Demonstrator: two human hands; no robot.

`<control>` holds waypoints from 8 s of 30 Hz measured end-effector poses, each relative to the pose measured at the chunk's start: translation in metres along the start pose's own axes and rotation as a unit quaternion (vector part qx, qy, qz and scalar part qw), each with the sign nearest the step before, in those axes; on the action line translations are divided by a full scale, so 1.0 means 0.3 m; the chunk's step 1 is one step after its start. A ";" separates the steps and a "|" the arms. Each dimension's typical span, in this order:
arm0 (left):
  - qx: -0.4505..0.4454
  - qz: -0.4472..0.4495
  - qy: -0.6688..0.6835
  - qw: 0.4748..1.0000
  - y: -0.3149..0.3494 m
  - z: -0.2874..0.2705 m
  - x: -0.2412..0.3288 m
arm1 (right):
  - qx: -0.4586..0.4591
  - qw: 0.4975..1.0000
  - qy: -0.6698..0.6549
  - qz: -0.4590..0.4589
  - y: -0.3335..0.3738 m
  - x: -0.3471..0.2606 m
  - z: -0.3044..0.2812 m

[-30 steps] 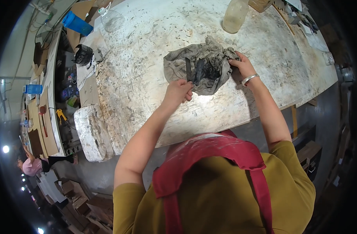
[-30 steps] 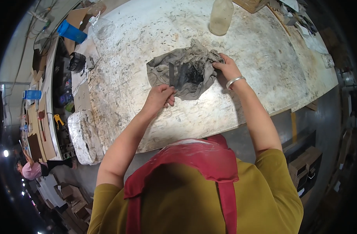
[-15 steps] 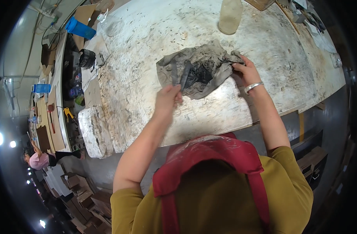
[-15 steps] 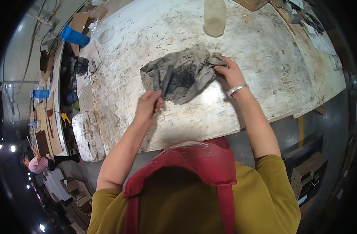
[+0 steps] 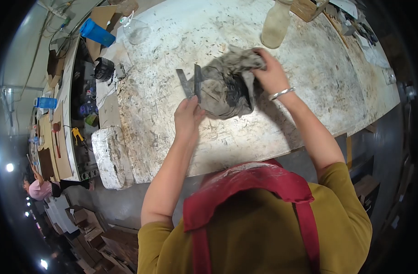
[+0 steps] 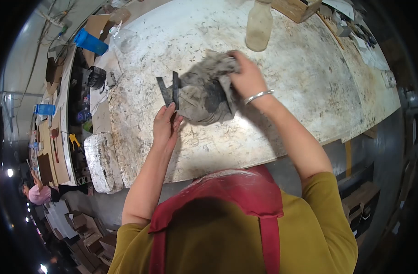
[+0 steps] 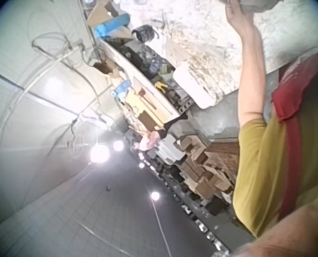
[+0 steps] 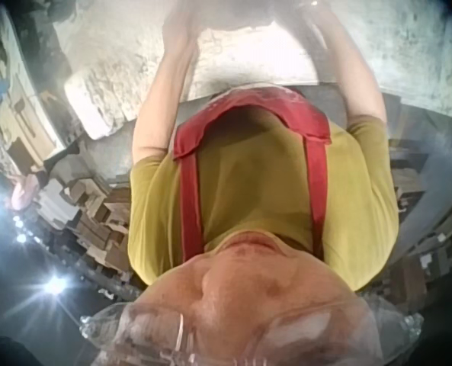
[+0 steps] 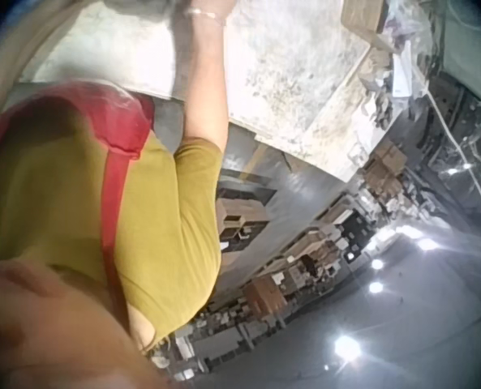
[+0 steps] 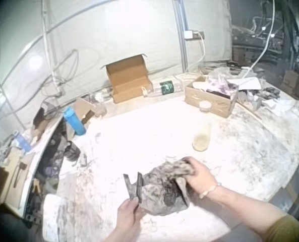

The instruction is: The person cleans a black metal tool by hand using a cloth and liquid from a bottle on a workbench.

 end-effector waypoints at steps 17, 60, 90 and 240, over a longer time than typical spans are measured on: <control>-0.007 -0.001 -0.061 0.998 -0.071 -0.093 -0.091 | -0.083 0.956 0.231 -0.162 0.303 -0.098 0.122; -0.128 -0.109 -0.252 0.953 -0.010 -0.010 -0.099 | 0.186 0.980 0.073 -0.008 -0.191 0.357 -0.306; -0.141 -0.091 -0.164 0.972 -0.025 -0.041 -0.131 | -0.380 0.706 0.564 -0.197 0.033 -0.188 0.075; -0.226 -0.035 -0.345 0.911 -0.054 0.087 -0.106 | -0.057 0.923 -0.318 0.209 0.182 0.179 0.276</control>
Point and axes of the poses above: each hand's wrist, its own y-axis away from the middle knuckle, its own z-axis out of the palm, x = y × z, the point moved 4 cm from there along -y, towards the middle knuckle, and after that the axes turned 1 degree about -z, right-handed, at the moved point
